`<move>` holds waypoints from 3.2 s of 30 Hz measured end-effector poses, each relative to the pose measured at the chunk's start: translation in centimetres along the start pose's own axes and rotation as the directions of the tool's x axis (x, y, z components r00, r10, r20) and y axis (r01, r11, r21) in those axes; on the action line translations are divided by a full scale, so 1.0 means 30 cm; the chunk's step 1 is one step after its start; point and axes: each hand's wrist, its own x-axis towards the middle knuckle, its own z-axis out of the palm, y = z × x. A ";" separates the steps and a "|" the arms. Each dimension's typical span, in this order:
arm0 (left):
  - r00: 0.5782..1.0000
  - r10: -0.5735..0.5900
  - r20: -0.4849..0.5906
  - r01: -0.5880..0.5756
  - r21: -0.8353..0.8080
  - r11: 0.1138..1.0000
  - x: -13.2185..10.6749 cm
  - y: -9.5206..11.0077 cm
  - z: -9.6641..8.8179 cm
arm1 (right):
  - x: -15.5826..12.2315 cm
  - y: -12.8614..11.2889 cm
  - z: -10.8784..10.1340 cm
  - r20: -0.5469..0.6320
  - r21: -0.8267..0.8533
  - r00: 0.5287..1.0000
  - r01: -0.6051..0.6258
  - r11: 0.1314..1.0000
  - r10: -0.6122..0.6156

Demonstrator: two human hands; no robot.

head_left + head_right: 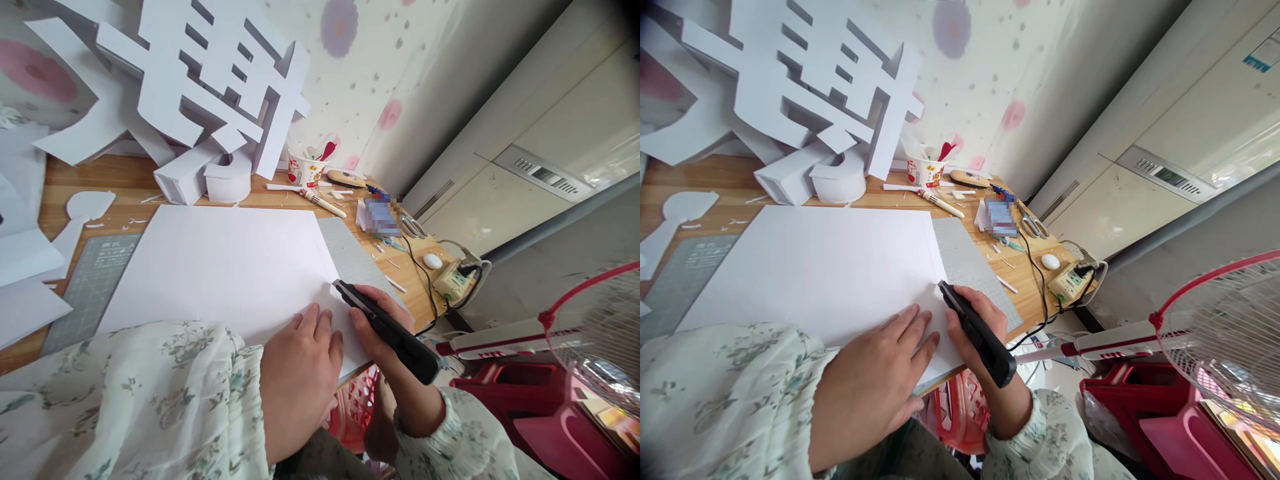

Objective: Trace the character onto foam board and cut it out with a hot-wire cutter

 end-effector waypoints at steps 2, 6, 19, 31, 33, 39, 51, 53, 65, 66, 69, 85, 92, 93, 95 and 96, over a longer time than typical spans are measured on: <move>1.000 -0.006 0.018 0.006 0.000 1.000 0.003 0.000 -0.002 | 0.001 -0.002 -0.001 -0.001 0.001 1.000 0.015 1.000 -0.015; 0.999 -0.015 0.035 0.016 -0.022 1.000 0.005 0.001 -0.006 | 0.004 -0.012 -0.004 0.023 -0.015 0.999 0.025 1.000 -0.025; 0.999 0.040 0.001 -0.040 0.091 0.995 0.002 -0.013 -0.009 | -0.025 0.028 -0.014 0.126 -0.061 0.976 0.189 0.980 -0.180; 0.999 0.045 -0.001 -0.044 0.120 0.992 0.002 -0.010 0.000 | -0.042 0.005 -0.042 0.155 -0.087 0.961 0.246 0.965 -0.231; 0.999 0.043 -0.005 -0.042 0.129 0.991 0.003 -0.010 0.002 | -0.045 -0.006 -0.050 0.159 -0.082 0.958 0.256 0.963 -0.241; 0.999 0.049 -0.019 -0.046 0.157 0.987 0.010 -0.016 0.010 | -0.056 -0.040 -0.073 0.153 -0.108 0.954 0.277 0.955 -0.260; 0.998 0.058 0.002 -0.057 0.164 0.985 0.010 -0.015 0.013 | -0.094 -0.063 -0.105 0.162 -0.135 0.953 0.279 0.951 -0.256; 0.998 0.060 0.003 -0.059 0.164 0.985 0.013 -0.016 0.015 | -0.096 -0.069 -0.109 0.164 -0.143 0.953 0.278 0.950 -0.255; 0.985 0.124 -0.118 -0.100 0.192 0.976 0.008 -0.029 0.046 | -0.124 -0.082 -0.140 0.197 -0.139 0.947 0.282 0.949 -0.253; 0.983 0.128 -0.131 -0.102 0.187 0.977 0.007 -0.030 0.048 | -0.128 -0.081 -0.141 0.186 -0.141 0.950 0.280 0.950 -0.253; 0.981 0.127 -0.150 -0.101 0.171 0.980 0.006 -0.030 0.048 | -0.142 -0.078 -0.142 0.163 -0.138 0.960 0.252 0.958 -0.229; 0.998 0.065 0.015 -0.067 0.200 0.978 0.012 -0.022 0.013 | -0.176 -0.127 -0.190 0.214 -0.180 0.950 0.267 0.947 -0.227; 0.997 0.080 0.020 -0.082 0.221 0.972 0.008 -0.021 0.007 | -0.194 -0.133 -0.202 0.196 -0.168 0.951 0.272 0.948 -0.238; 0.996 0.083 0.015 -0.085 0.221 0.971 0.009 -0.021 0.007 | -0.196 -0.134 -0.202 0.189 -0.161 0.952 0.273 0.949 -0.241; 0.997 0.083 0.010 -0.083 0.214 0.973 0.009 -0.022 0.005 | -0.204 -0.135 -0.202 0.179 -0.145 0.951 0.280 0.949 -0.253; 0.997 0.078 0.012 -0.078 0.208 0.975 0.009 -0.023 0.004 | -0.209 -0.135 -0.202 0.171 -0.141 0.950 0.285 0.948 -0.261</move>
